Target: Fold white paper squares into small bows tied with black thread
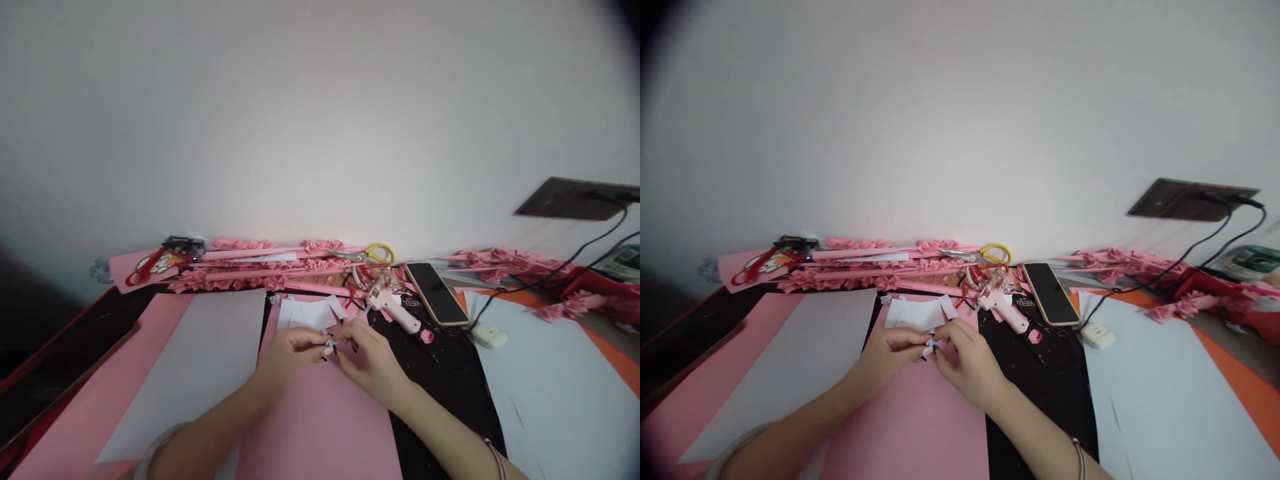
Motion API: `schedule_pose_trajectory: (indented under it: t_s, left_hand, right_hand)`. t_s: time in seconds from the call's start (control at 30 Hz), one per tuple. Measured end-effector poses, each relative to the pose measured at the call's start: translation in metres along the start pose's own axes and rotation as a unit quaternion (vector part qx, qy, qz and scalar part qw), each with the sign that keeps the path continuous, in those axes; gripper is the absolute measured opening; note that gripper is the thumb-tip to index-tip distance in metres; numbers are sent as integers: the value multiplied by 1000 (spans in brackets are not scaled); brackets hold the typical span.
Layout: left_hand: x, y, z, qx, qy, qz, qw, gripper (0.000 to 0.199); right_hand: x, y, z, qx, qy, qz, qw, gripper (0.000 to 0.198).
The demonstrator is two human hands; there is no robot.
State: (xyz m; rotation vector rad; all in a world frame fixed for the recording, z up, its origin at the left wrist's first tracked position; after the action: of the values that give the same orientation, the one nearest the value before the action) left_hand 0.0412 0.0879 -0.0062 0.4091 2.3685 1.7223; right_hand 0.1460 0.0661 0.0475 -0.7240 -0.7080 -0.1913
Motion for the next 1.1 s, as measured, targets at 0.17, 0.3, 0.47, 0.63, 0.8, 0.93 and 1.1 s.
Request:
schedule_pose_trajectory:
  t_s: [0.17,0.3,0.47,0.63,0.8,0.93,1.1]
  left_hand:
    - [0,-3,1,15,-6,-11,1000,19]
    - [1,-4,1,6,-6,-10,1000,19]
    - [0,-6,2,17,-12,-32,999,20]
    - [0,-6,3,15,-20,-56,998,21]
    - [-2,-8,3,15,-36,-68,997,22]
    - [-3,-6,2,11,-38,-60,997,24]
    - [0,-6,2,19,-15,-24,999,27]
  right_hand:
    - [0,0,-1,-2,8,6,1000,16]
    - [2,0,0,-2,17,4,1000,16]
    - [3,1,0,0,27,-1,1000,16]
    - [7,2,1,-2,46,-5,999,15]
    - [10,2,2,-2,53,-13,998,17]
    - [13,3,1,-5,62,-16,998,16]
    - [13,6,0,-11,67,-19,998,17]
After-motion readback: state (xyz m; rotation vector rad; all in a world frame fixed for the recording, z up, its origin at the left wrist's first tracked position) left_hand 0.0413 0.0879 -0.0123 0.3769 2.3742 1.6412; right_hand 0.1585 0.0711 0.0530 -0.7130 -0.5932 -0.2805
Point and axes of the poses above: each hand's wrist, its own z-axis towards the middle knuckle, its own x-axis out of the back of the hand, y = z × x, the point moved 10 cm from there along z, towards the middle knuckle, and after that the axes turned 14 degrees about x, right-handed, at the moved point
